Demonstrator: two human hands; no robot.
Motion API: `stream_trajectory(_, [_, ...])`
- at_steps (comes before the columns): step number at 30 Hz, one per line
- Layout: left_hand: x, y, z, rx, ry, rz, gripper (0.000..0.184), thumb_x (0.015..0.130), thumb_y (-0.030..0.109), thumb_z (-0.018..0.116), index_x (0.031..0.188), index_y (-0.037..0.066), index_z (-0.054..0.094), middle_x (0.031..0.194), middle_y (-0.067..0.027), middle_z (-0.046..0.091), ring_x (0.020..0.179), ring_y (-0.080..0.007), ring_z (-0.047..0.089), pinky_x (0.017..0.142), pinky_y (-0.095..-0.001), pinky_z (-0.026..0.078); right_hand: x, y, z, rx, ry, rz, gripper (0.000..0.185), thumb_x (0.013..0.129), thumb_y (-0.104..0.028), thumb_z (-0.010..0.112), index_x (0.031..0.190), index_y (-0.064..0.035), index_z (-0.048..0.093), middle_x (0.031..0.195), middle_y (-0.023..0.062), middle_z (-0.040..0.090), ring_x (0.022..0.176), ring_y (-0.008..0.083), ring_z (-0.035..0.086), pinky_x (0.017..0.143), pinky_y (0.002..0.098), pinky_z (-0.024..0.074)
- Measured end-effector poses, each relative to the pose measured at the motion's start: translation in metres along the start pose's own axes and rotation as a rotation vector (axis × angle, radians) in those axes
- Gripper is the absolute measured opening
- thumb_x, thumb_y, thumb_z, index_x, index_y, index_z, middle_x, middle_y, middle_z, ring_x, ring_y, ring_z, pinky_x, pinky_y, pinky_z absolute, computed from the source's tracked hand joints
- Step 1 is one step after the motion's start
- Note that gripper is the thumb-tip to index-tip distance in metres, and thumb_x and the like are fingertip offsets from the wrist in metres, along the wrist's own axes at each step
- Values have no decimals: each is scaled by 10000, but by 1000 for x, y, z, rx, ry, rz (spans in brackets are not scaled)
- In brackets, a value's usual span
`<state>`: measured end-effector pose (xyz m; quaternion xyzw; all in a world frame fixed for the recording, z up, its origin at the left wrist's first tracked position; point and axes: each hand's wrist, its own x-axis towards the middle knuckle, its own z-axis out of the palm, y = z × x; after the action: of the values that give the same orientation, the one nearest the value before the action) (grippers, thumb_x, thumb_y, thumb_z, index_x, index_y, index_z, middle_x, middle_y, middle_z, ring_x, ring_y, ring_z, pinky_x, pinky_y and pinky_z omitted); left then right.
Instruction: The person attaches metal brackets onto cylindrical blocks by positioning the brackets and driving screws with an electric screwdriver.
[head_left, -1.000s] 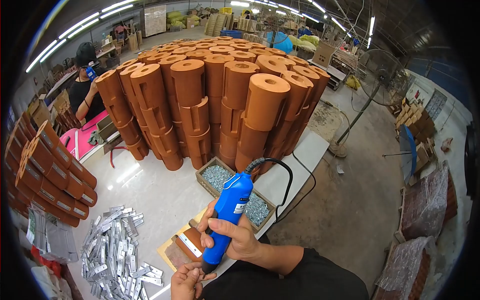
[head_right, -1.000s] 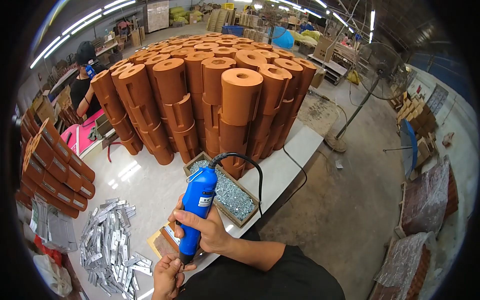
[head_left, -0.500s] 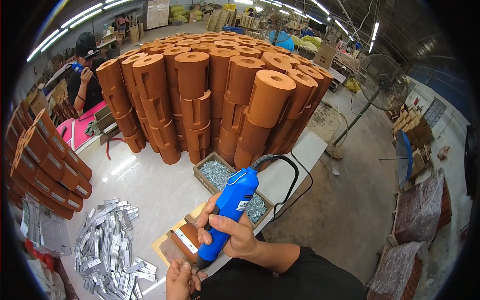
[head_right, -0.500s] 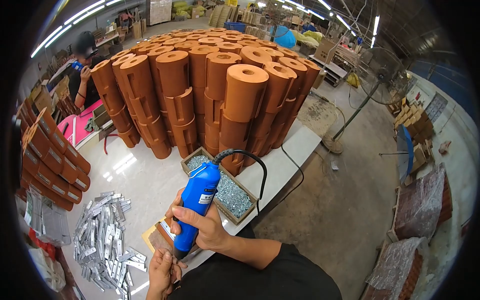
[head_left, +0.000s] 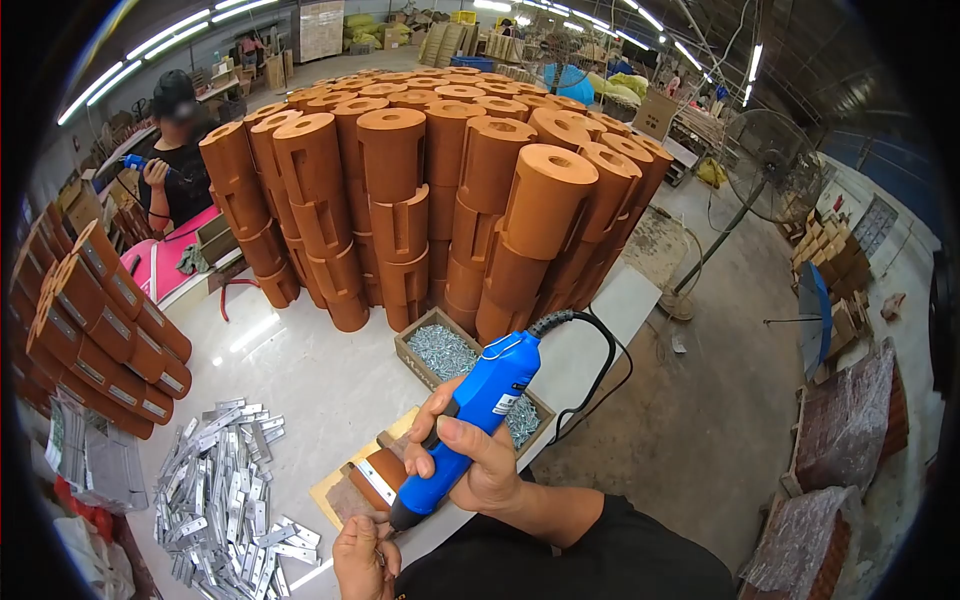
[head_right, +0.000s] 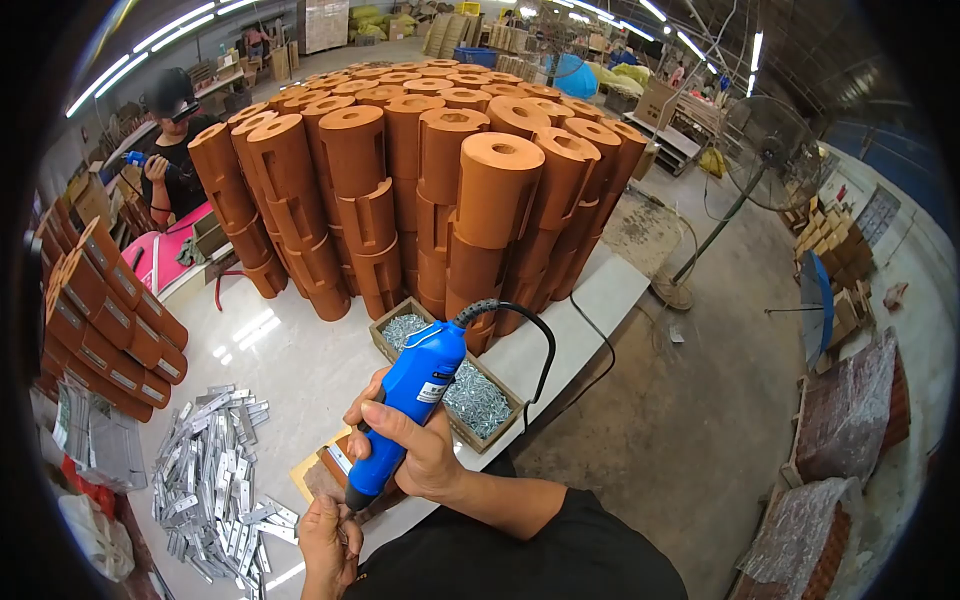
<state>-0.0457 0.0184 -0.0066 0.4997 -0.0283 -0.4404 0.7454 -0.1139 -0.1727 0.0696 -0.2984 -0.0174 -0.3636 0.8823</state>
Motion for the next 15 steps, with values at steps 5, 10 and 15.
stream_trajectory(5, [-2, 2, 13, -5, -32, -8, 380, 1027, 359, 466, 1035, -15, 532, 856, -199, 694, 333, -108, 411, 305, -208, 283, 1, 4, -1, 7, 35, 0, 207, 920, -123, 597, 1097, -63, 506, 904, 149, 613, 651, 222, 621, 687, 396, 531])
stream_trajectory(10, [-3, 4, 10, -48, -39, -91, 363, 1022, 353, 475, 963, 0, 539, 788, -189, 683, 333, -103, 386, 315, -210, 285, 2, 2, -2, 23, 31, -14, 200, 918, -122, 596, 1092, -71, 510, 900, 143, 613, 648, 225, 619, 679, 400, 528])
stream_trajectory(15, [3, -7, -10, -175, -101, -85, 331, 1004, 328, 518, 941, 5, 553, 776, -165, 683, 350, -90, 366, 327, -211, 285, 4, 0, -3, -16, 45, -33, 197, 918, -149, 594, 1079, -75, 507, 895, 140, 612, 639, 218, 616, 664, 400, 528])
